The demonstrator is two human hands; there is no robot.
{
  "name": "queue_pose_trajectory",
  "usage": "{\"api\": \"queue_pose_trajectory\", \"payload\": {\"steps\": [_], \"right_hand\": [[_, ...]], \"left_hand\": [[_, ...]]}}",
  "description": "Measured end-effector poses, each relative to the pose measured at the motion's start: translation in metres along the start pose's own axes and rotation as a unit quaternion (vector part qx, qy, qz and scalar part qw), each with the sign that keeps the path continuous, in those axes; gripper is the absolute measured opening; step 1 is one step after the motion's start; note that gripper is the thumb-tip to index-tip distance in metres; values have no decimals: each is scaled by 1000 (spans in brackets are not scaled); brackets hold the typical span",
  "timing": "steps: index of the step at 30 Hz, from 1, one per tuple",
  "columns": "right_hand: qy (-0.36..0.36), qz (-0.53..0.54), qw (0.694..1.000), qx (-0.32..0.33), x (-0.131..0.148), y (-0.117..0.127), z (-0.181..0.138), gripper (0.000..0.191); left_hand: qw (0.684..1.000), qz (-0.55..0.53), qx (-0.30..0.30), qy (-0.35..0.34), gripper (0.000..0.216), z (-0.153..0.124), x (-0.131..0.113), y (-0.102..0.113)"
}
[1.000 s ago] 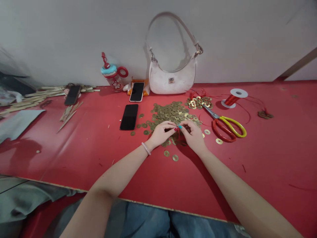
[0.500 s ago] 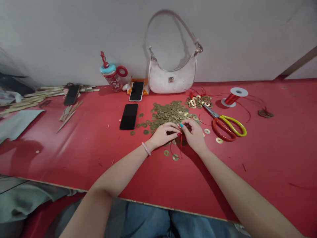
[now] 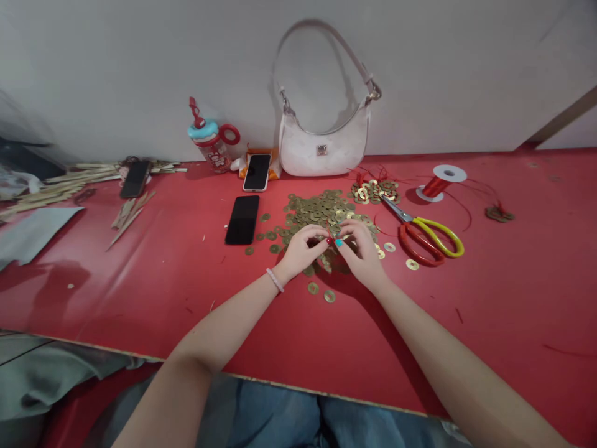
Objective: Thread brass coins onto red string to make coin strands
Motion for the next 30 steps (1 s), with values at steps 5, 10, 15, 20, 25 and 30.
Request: {"api": "queue_pose_trajectory", "payload": {"steps": [5,10,15,20,25,30], "right_hand": [[40,-44,998,20,4,0,0,7],[51,-45,998,14,3,0,0,8],[56,-51,997,17,3,0,0,9],[64,-57,996,17,3,0,0,10],[71,-63,995,18,3,0,-1,11],[71,-63,995,21,4,-1,1,10]], "left_hand": [[999,-27,2,19,11,0,4,-1],[1000,-13,4,23,12,1,4,0],[999,-18,24,45,11,1,2,0],[997,-40,24,69,6,0,2,-2],[994,-61,28,92,5,0,0,-2],[990,-77,25,113,6,0,-1,-1]]}}
Point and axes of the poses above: each hand's wrist, its own z-axis towards the middle knuckle, its own y-axis out of the back of the hand, x = y × z, the point moved 1 cm from there along z, towards the middle knuckle, and after that the axes turned 11 degrees about -x, right-handed, at the moved point
